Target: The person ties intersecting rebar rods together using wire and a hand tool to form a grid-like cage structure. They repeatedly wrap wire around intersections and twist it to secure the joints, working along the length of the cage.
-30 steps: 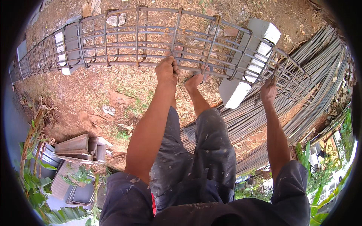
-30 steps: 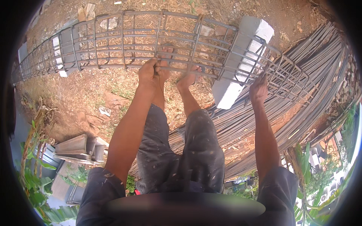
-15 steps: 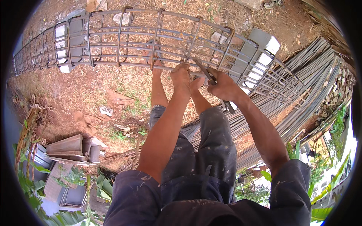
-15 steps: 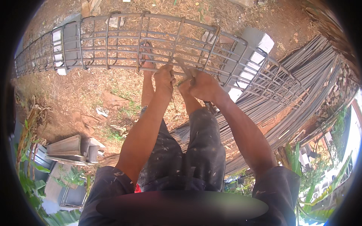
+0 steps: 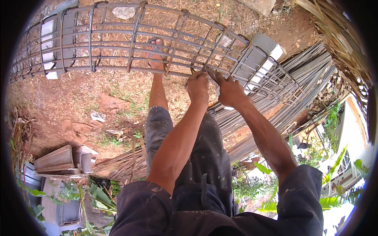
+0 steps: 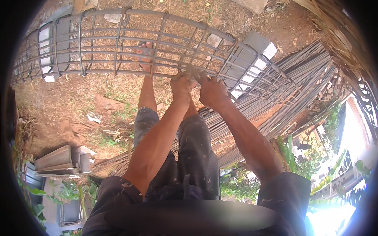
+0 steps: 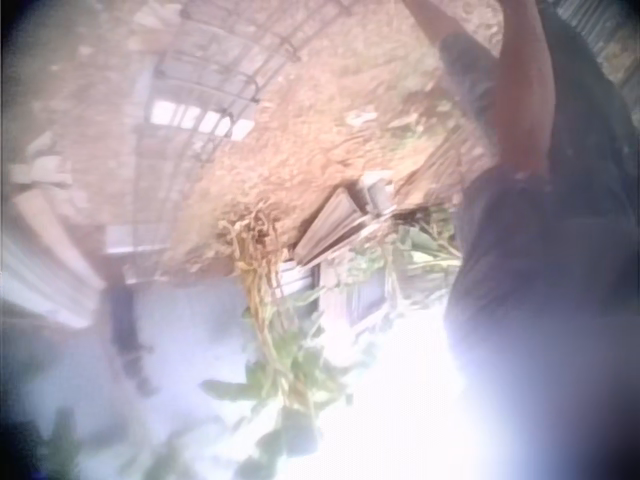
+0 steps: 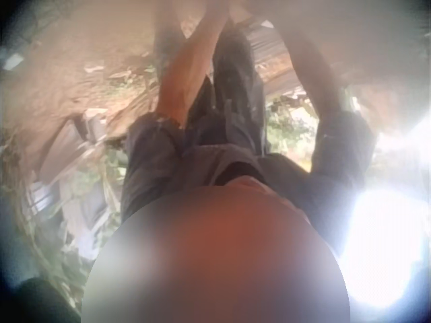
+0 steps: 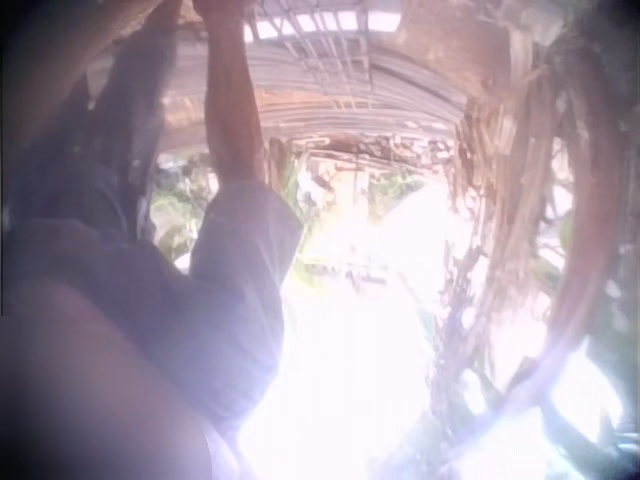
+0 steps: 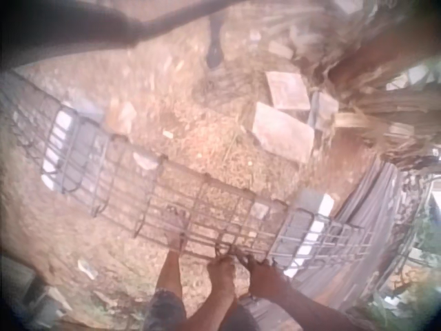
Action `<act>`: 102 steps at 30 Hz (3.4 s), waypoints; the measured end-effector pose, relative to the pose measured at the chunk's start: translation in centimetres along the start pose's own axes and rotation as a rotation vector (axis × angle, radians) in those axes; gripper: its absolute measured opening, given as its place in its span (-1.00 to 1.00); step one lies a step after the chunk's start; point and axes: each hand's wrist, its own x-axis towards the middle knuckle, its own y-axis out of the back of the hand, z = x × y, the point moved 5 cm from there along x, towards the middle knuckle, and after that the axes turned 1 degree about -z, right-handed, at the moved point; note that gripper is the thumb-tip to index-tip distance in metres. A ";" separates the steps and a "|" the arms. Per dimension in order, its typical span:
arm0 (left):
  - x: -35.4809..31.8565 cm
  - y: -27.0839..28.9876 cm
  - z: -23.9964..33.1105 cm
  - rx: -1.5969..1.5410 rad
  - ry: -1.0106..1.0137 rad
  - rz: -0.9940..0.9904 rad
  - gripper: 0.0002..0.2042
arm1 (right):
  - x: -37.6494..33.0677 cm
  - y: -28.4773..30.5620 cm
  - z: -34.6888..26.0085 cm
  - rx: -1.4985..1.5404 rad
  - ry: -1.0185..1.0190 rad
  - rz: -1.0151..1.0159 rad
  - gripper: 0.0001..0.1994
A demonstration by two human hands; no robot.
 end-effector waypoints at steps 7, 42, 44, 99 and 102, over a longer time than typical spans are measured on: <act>-0.1 0.1 0.0 0.175 -0.024 -0.013 -0.74 | -0.7 0.3 -0.3 -0.075 -0.017 0.075 -0.33; 4.1 7.5 19.8 2.235 -1.416 -0.328 -0.37 | -2.0 1.1 2.5 -0.148 -0.107 0.072 -0.57; 4.1 7.7 19.7 2.238 -1.384 -0.346 -0.37 | -2.0 0.0 2.7 0.009 -0.064 0.041 -0.55; 2.0 6.5 21.2 2.367 -1.084 -0.403 -0.32 | 0.3 -12.3 -2.0 1.228 -0.101 0.065 -0.49; -0.3 6.1 19.8 2.147 -1.370 -0.322 -0.39 | 0.5 -12.5 -1.7 1.275 -0.111 0.027 -0.46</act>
